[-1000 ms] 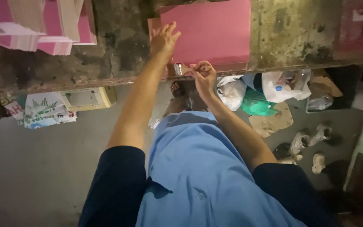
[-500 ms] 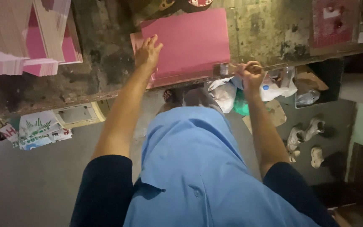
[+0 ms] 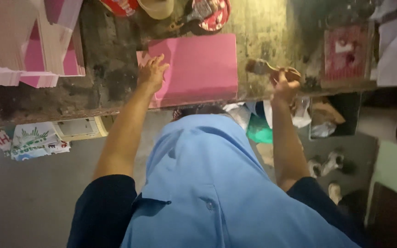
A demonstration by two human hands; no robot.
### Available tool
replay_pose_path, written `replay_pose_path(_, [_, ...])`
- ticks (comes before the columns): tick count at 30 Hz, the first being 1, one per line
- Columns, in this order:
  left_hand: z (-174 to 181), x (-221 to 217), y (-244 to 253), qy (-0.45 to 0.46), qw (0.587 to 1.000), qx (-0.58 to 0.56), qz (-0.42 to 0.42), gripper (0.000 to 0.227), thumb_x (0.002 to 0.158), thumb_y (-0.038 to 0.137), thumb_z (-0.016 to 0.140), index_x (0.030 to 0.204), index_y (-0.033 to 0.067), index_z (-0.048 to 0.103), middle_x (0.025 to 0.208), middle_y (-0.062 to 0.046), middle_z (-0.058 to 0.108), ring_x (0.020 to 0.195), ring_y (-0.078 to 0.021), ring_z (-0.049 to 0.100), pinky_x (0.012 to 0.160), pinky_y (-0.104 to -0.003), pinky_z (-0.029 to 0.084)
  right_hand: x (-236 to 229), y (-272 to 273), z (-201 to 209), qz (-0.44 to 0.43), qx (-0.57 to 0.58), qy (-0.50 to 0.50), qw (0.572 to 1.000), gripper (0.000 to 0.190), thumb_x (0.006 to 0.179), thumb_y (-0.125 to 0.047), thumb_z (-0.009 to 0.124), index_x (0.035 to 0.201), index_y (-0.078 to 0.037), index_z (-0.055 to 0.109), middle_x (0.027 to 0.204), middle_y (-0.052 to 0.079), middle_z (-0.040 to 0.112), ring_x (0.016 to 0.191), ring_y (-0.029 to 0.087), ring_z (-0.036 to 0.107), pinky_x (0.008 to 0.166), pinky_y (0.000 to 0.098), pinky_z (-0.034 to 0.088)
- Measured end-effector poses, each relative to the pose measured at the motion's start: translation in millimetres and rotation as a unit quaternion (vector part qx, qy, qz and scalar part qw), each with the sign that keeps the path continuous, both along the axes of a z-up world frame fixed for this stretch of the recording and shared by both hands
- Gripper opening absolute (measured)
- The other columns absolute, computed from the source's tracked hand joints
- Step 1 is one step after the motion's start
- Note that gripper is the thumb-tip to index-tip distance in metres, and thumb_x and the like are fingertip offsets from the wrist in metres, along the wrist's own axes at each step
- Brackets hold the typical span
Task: The person stands at a workbench assembling pink paper folders. They align a pink sheet over a backing board, press and smooth it flat, fold and crease the edges, and at times reach for a brush and paste container at the side of the bench before pressing the next sheet into place.
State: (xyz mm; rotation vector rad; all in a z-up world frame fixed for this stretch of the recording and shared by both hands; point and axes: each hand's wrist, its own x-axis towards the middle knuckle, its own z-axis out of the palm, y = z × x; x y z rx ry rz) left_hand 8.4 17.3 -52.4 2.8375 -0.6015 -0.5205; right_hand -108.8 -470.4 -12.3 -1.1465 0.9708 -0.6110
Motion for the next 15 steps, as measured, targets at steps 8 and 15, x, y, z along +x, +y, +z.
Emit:
replay_pose_path(8, [18.8,-23.7,-21.1,-0.022,0.997,0.049,0.050,0.058,0.089,0.026,0.081,0.143,0.0259,0.059,0.170,-0.004,0.028,0.151,-0.0333,0.036,0.115,-0.076,0.027,205.8,40.1,-70.2,0.163,0.199,0.005,0.966,0.042,0.104,-0.032,0.062,0.136,-0.013,0.043,0.130,0.025,0.064,0.109,0.054,0.076,0.093,0.0701,0.059])
replay_pose_path(15, [50.1,-60.8,-29.3,0.028,0.983,0.004,0.182,0.055,0.099,0.021,0.070,0.151,0.0255,0.052,0.163,-0.015,0.032,0.150,-0.0383,0.034,0.116,-0.072,0.029,240.2,-16.3,-197.8,0.295,0.221,0.068,0.927,0.091,0.100,-0.066,0.058,0.160,-0.018,0.010,0.154,0.031,0.045,0.127,0.059,0.059,0.090,0.0688,0.060])
